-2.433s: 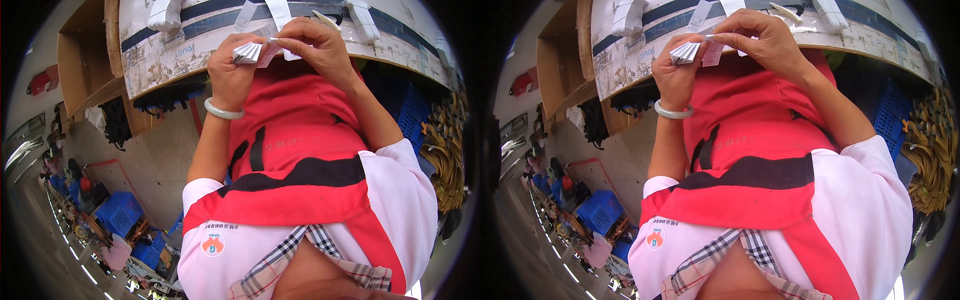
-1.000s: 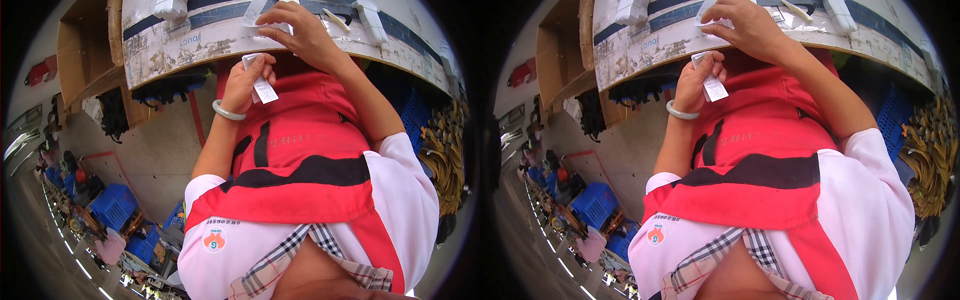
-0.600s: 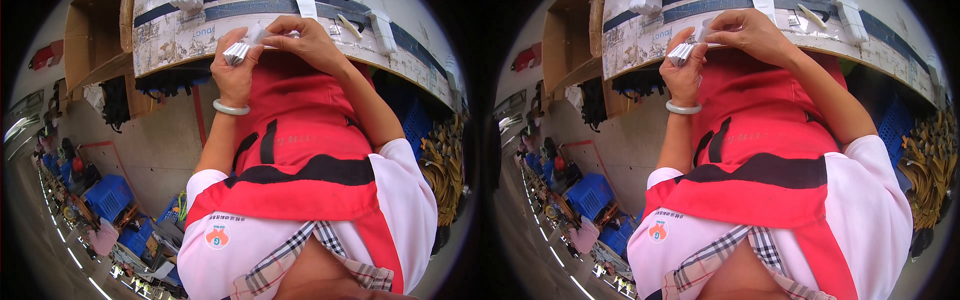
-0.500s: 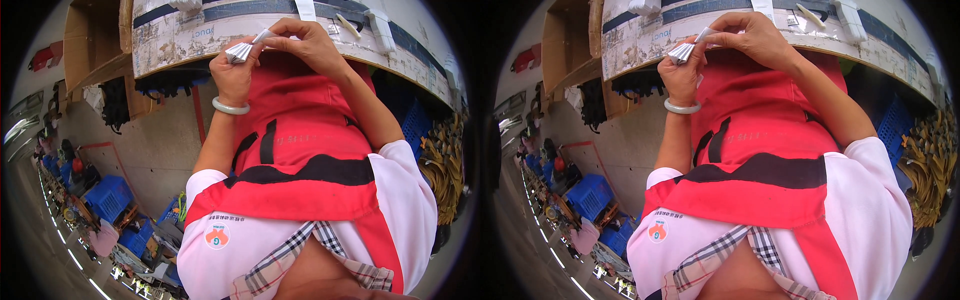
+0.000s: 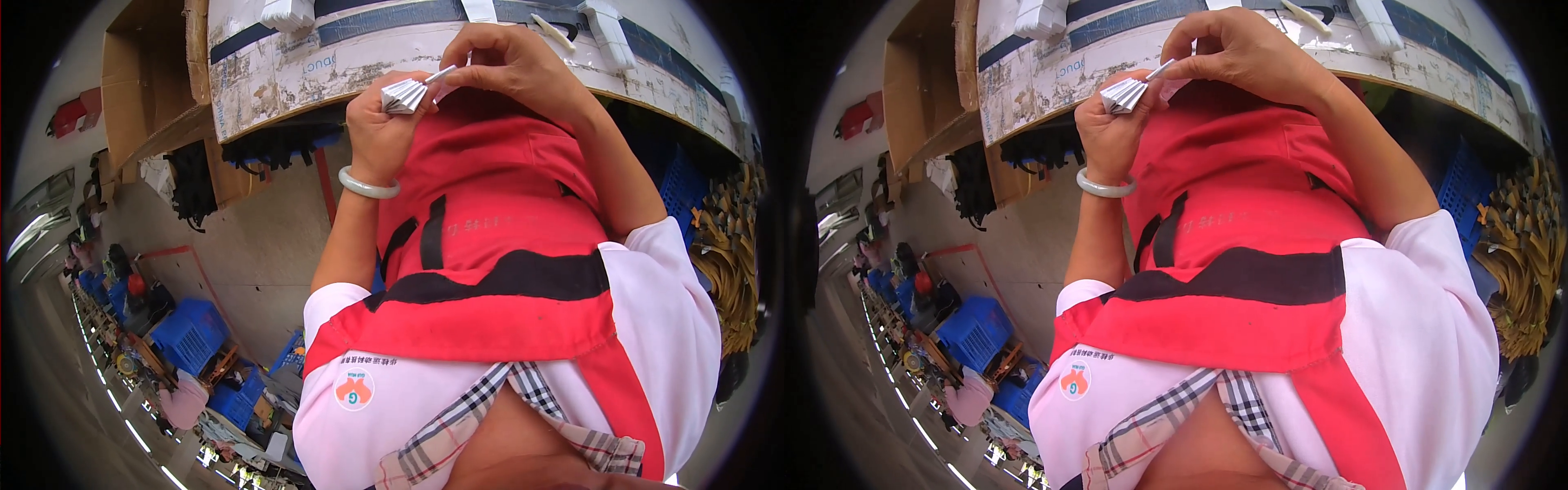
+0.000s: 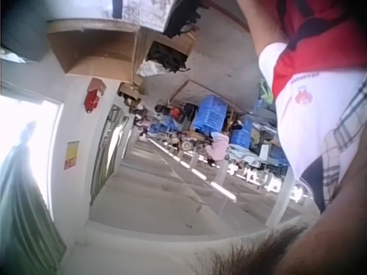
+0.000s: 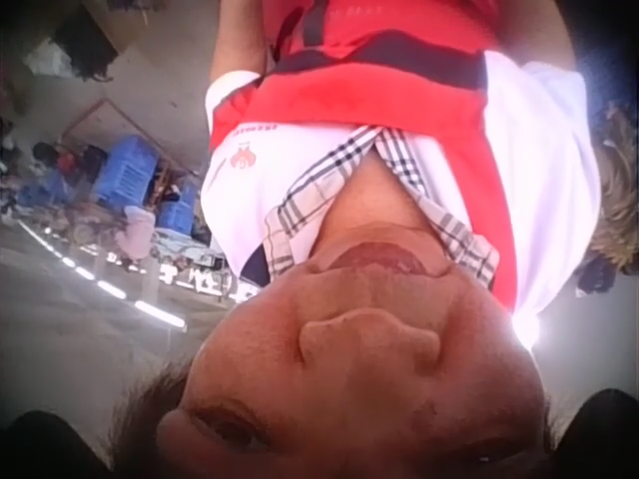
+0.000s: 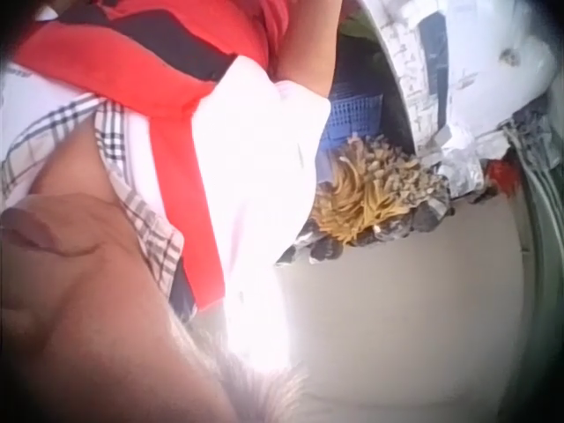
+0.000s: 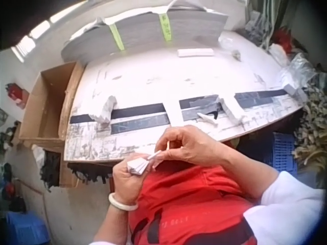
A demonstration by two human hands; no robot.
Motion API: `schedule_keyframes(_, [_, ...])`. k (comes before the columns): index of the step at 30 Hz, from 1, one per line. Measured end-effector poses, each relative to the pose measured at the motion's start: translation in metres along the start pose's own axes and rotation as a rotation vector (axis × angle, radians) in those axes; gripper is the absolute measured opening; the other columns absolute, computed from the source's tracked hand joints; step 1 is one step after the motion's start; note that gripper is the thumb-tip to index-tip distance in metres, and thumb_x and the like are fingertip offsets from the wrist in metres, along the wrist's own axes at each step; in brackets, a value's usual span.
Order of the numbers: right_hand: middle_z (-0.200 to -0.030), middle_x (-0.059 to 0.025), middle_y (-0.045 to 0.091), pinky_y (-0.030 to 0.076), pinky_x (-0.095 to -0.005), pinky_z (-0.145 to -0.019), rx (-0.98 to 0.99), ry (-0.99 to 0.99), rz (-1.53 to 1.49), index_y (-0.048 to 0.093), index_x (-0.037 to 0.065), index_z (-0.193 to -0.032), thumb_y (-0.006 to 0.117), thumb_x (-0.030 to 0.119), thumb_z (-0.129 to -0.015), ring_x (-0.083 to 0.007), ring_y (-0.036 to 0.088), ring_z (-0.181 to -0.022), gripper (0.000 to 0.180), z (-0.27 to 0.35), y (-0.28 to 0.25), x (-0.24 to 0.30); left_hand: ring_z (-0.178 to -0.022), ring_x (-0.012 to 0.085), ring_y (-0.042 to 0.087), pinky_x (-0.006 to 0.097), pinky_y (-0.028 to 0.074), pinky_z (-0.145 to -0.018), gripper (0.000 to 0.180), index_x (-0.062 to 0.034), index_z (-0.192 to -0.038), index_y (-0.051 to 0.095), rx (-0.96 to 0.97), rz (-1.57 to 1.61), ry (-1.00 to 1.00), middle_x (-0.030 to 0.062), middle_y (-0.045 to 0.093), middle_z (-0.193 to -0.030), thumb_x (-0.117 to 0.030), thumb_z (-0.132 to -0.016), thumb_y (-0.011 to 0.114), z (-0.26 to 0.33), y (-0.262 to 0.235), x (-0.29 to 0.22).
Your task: Folding and stacking instructional labels or manuals at an industrial workbench.
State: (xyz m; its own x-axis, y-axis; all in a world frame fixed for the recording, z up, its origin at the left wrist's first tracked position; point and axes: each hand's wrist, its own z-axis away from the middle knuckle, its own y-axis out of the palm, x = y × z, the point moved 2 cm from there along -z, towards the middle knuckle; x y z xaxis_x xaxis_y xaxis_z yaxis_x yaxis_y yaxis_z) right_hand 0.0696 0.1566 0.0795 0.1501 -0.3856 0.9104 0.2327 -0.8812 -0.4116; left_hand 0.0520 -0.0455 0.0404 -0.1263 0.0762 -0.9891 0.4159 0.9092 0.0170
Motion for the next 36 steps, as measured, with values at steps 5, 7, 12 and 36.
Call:
schedule_keyframes(5, [-0.081, -0.0016, 0.063, 0.048, -0.0197, -0.062, -0.061, 0.106, -0.299, 0.066, 0.001, -0.102, 0.071, 0.018, -0.091, -0.0067, 0.058, -0.068, 0.020, 0.010, 0.013, -0.008, -0.074, 0.0090, 0.064, 0.022, 0.052, -0.069, 0.016, 0.0017, -0.102, 0.071, 0.024, 0.017, -0.061, 0.0037, 0.070, -0.086, -0.005, -0.088, 0.073, 0.001, 0.004, -0.002])
schedule_keyframes(7, [-0.081, -0.0031, 0.064, 0.051, -0.0204, -0.062, -0.092, 0.099, -0.361, 0.066, -0.001, -0.102, 0.071, 0.018, -0.091, -0.0079, 0.061, -0.068, 0.022, 0.012, 0.014, -0.008, -0.074, 0.0091, 0.064, 0.021, 0.052, -0.069, 0.016, 0.0016, -0.101, 0.071, 0.027, 0.009, -0.023, 0.0036, 0.070, -0.086, -0.006, -0.088, 0.073, 0.001, 0.004, -0.001])
schedule_keyframes(12, [-0.080, -0.0008, 0.064, 0.050, -0.0189, -0.064, -0.032, 0.154, -0.356, 0.065, 0.002, -0.100, 0.067, 0.015, -0.094, -0.0047, 0.060, -0.069, 0.014, 0.016, 0.015, -0.006, -0.073, 0.0092, 0.064, 0.021, 0.051, -0.067, 0.015, 0.0012, -0.100, 0.071, 0.049, 0.026, 0.017, 0.0036, 0.070, -0.084, -0.006, -0.088, 0.073, -0.001, 0.002, 0.005])
schedule_keyframes(36, [-0.075, -0.0031, 0.063, 0.048, -0.0224, -0.058, -0.177, 0.160, -0.479, 0.068, 0.000, -0.093, 0.065, 0.011, -0.093, -0.0084, 0.061, -0.061, 0.011, 0.035, 0.043, -0.016, -0.072, 0.0137, 0.066, 0.025, 0.054, -0.065, 0.033, -0.0010, -0.103, 0.063, 0.314, 0.569, -0.535, 0.0063, 0.066, -0.083, -0.034, -0.097, 0.063, 0.021, 0.023, 0.022])
